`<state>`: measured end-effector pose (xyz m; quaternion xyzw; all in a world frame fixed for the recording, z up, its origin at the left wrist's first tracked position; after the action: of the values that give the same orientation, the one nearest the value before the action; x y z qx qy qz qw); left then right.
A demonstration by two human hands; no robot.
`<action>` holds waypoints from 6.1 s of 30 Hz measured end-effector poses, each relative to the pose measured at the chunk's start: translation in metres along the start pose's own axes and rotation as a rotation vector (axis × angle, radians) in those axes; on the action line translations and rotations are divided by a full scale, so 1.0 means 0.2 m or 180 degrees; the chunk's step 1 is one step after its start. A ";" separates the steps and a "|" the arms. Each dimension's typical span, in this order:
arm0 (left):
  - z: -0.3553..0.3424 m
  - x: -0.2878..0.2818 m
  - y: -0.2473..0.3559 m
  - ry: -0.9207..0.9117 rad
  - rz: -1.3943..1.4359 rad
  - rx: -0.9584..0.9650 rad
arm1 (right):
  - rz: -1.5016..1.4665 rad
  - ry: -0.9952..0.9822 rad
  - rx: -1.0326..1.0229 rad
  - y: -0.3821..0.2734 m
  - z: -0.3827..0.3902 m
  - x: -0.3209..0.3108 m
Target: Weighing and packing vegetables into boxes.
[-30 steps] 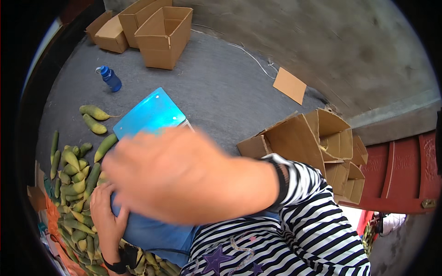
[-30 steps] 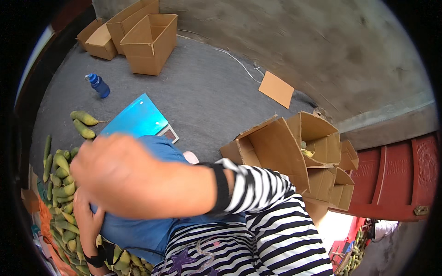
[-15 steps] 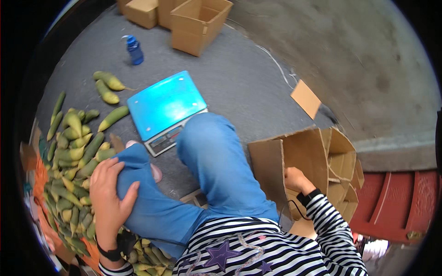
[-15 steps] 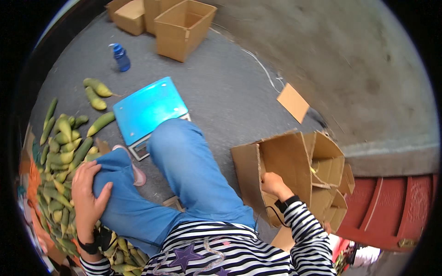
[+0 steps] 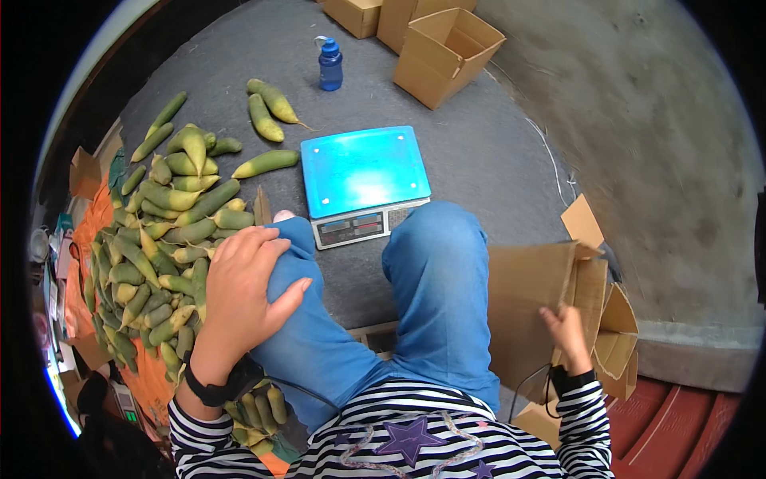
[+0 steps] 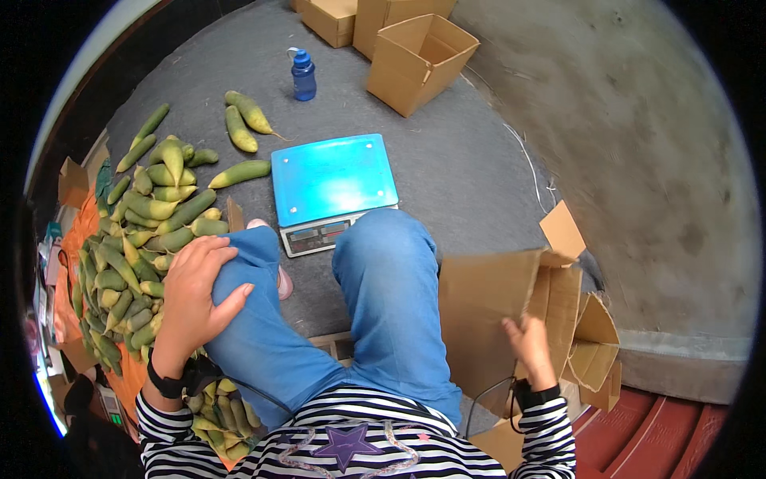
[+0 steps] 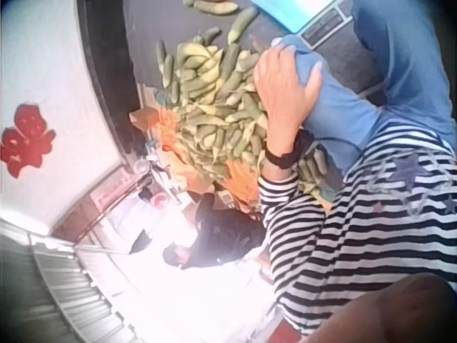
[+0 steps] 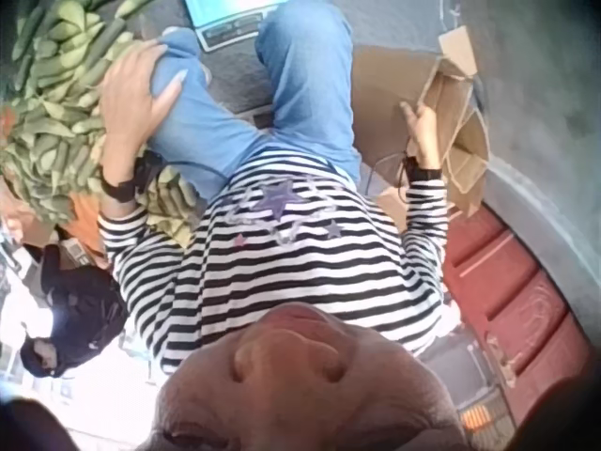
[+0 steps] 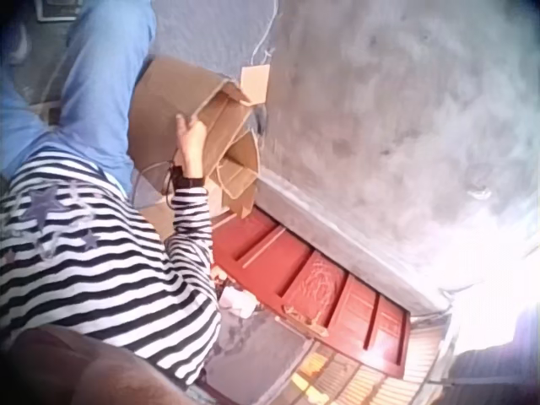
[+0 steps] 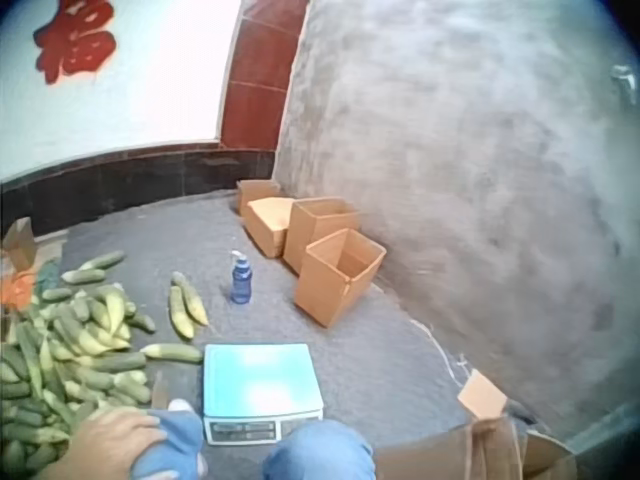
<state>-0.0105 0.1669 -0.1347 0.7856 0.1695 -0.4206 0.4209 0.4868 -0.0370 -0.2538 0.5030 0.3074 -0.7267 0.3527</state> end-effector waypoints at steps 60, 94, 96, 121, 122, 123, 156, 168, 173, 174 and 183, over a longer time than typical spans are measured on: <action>1.69 0.94 -1.65 0.0936 0.2175 -0.5410 | -0.0690 0.1046 -0.3369 -1.92 -0.12 -0.74; -0.63 -0.61 0.00 0.1160 0.0372 -0.0121 | 0.0696 0.1803 -0.3817 -1.87 -0.41 -0.28; -0.95 -0.40 0.09 0.0489 0.0471 0.0057 | 0.0839 0.1861 -0.3680 -1.88 -0.40 -0.26; -1.32 1.59 -0.56 -0.3657 -0.0585 -0.0327 | 0.0602 0.1365 -0.3566 -1.89 -0.39 -0.25; -1.40 1.51 -0.44 -0.3816 -0.0402 -0.0080 | 0.0650 0.1322 -0.3611 -1.89 -0.40 -0.25; -1.47 1.39 -0.33 -0.3536 -0.0432 0.0143 | 0.0645 0.1449 -0.3681 -1.88 -0.39 -0.28; 1.57 0.71 -1.83 0.0643 0.0159 -0.5825 | 0.0711 0.0606 -0.3761 -1.96 -0.37 -0.39; 1.61 0.79 -1.84 -0.0073 -0.0821 -0.5396 | 0.0849 0.0360 -0.3535 -2.02 -0.39 -0.39; 1.58 0.64 -1.90 0.0729 0.0347 -0.5021 | 0.0811 0.0464 -0.3600 -2.03 -0.39 -0.40; 1.58 0.62 -1.88 0.0921 0.0820 -0.5222 | 0.0788 0.0472 -0.3625 -2.03 -0.39 -0.40; 0.89 -0.05 -1.02 0.1823 0.2584 -0.4132 | 0.0761 0.0539 -0.3773 -1.96 -0.41 -0.38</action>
<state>-0.2339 0.1448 -0.2838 0.4626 0.1825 0.1637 0.8520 0.2247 0.2649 -0.1703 0.3082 0.6278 -0.3447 0.6261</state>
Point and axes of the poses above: each hand's wrist, its own z-axis away from the middle knuckle, its own x-axis out of the palm, y = z × x, the point moved 7 cm from there along -z, towards the middle knuckle, and after that the axes turned 13 degrees about z, right-handed, at the moved point
